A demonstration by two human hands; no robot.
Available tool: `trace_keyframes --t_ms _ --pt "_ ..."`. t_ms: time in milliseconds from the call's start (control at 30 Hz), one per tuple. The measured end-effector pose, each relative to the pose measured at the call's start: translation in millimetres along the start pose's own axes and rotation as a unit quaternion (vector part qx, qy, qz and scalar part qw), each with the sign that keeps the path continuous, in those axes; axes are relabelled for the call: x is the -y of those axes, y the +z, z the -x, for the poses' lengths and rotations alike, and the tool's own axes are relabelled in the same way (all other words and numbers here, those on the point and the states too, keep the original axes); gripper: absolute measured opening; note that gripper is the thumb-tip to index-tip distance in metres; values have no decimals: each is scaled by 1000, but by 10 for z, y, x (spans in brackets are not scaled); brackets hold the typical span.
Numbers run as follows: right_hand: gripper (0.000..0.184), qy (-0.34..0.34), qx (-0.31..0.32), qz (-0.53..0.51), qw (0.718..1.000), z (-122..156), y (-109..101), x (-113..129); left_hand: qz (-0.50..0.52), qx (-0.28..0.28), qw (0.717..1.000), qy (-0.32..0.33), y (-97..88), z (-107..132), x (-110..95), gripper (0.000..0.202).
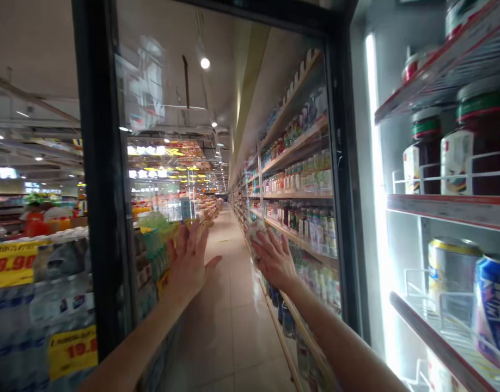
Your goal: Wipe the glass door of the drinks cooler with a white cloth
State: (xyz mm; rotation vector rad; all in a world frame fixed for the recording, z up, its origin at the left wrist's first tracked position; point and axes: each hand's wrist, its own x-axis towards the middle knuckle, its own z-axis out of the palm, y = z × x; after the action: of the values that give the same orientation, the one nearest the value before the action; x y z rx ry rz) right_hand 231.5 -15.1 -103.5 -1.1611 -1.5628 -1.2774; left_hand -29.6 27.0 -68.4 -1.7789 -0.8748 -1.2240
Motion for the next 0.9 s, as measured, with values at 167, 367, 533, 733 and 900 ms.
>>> trace_keyframes --t_ms 167,367,533,733,900 --pt "51 270 -112 47 955 5 -2 -306 10 11 1000 -1 -5 -8 -7 72" --pt "49 38 -31 2 999 16 32 59 9 -15 1000 6 53 -2 11 72" --pt "51 196 -87 54 975 18 6 -226 9 4 1000 1 50 -5 15 68" --pt "54 103 -39 9 994 -24 61 -42 29 -8 1000 -3 122 11 56 72" --pt "50 193 -45 48 979 84 -26 -401 13 -9 1000 1 151 8 70 71"
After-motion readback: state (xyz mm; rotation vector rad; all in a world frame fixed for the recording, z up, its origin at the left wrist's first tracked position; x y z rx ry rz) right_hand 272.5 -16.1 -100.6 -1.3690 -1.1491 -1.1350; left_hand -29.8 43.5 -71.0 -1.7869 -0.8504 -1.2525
